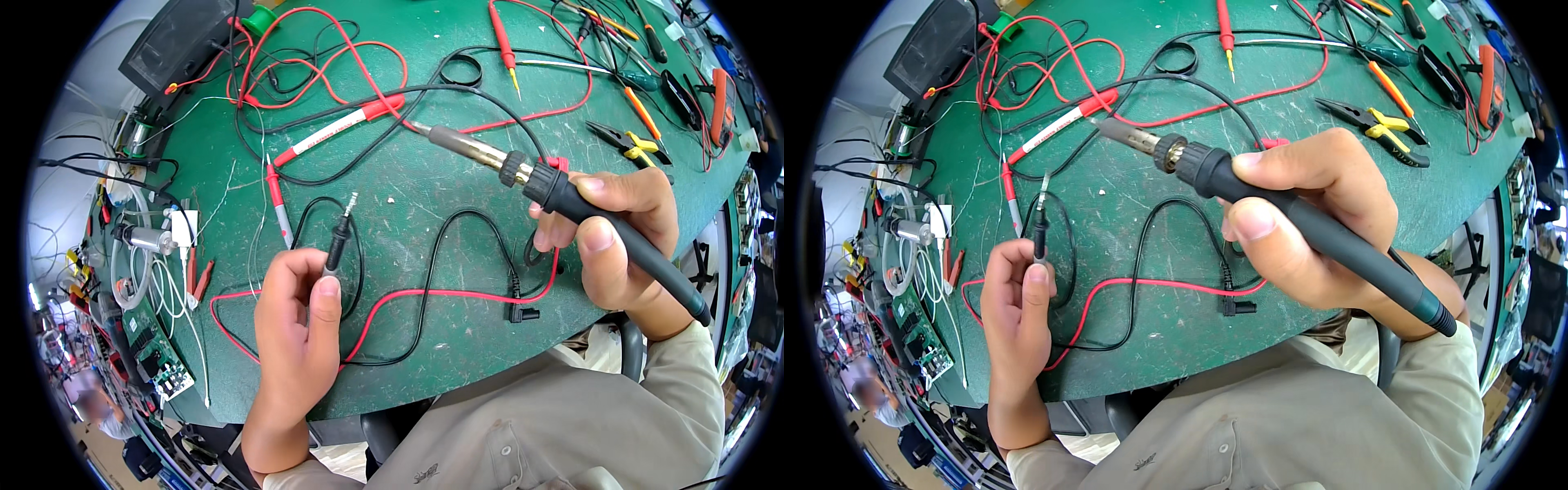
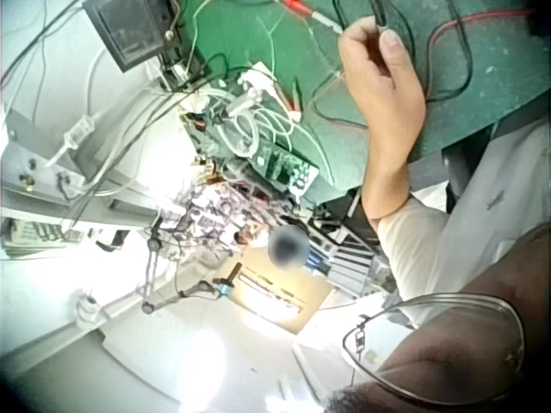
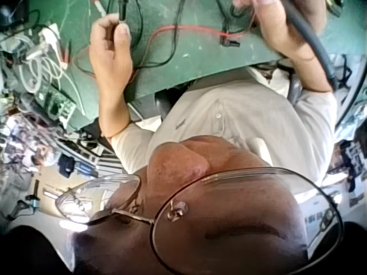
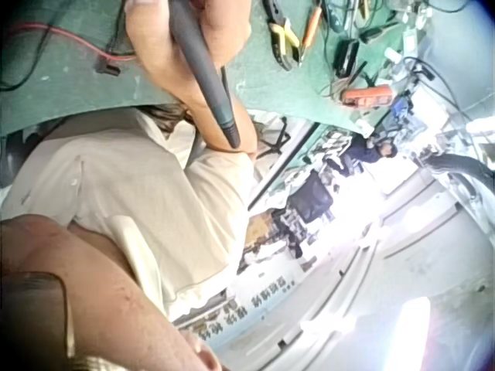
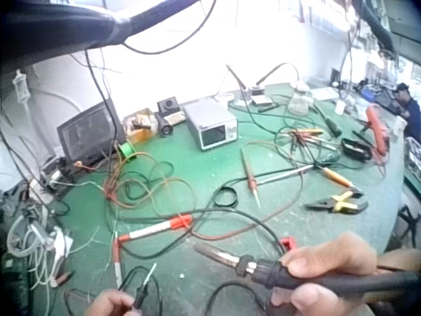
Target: The person holds a soldering iron in one hand and a black probe in the other, touching the iron tip to the probe and wires on a green workbench.
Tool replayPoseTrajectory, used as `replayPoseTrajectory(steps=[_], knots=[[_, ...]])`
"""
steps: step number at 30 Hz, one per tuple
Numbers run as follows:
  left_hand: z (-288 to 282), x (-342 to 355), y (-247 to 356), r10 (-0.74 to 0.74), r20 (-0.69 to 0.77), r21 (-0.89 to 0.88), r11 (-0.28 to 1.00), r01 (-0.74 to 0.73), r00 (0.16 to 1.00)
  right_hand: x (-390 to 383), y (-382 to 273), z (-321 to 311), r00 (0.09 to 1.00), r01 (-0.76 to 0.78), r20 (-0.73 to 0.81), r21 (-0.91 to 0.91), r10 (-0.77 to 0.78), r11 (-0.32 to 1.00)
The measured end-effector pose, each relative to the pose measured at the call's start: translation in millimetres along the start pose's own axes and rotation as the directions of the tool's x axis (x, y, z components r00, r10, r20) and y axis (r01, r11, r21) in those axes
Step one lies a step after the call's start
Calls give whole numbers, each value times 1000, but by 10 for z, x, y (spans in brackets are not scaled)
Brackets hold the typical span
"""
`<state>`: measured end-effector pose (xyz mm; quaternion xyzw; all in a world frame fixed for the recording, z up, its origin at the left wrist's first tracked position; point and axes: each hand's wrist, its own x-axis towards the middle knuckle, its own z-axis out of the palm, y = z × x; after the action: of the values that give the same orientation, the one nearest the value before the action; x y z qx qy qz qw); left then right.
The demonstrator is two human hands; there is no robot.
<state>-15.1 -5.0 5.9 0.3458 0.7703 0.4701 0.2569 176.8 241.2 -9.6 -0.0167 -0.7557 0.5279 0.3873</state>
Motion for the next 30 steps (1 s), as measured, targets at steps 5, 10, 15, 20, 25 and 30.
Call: replayPoseTrajectory(steps=[5,10,15,20,25,30], knots=[[-47,110,-24,61,-197,-458,877,-146,979,51,-39,17,999,-24,46,111,19,994],[-108,174,313,-201,-465,-732,634,-247,862,34,-49,48,997,-81,11,109,81,991],[-284,66,193,14,-177,-809,567,-154,984,52,-51,44,996,-87,-18,86,89,993],[-15,81,-72,187,-205,241,961,-136,961,59,-55,50,994,-104,-34,101,108,989],[106,-59,-6,197,-19,637,758,-140,980,37,-72,-6,987,-89,131,6,88,996],[76,35,-71,315,57,680,682,-268,947,-43,-95,1,965,-153,210,-32,156,988]])
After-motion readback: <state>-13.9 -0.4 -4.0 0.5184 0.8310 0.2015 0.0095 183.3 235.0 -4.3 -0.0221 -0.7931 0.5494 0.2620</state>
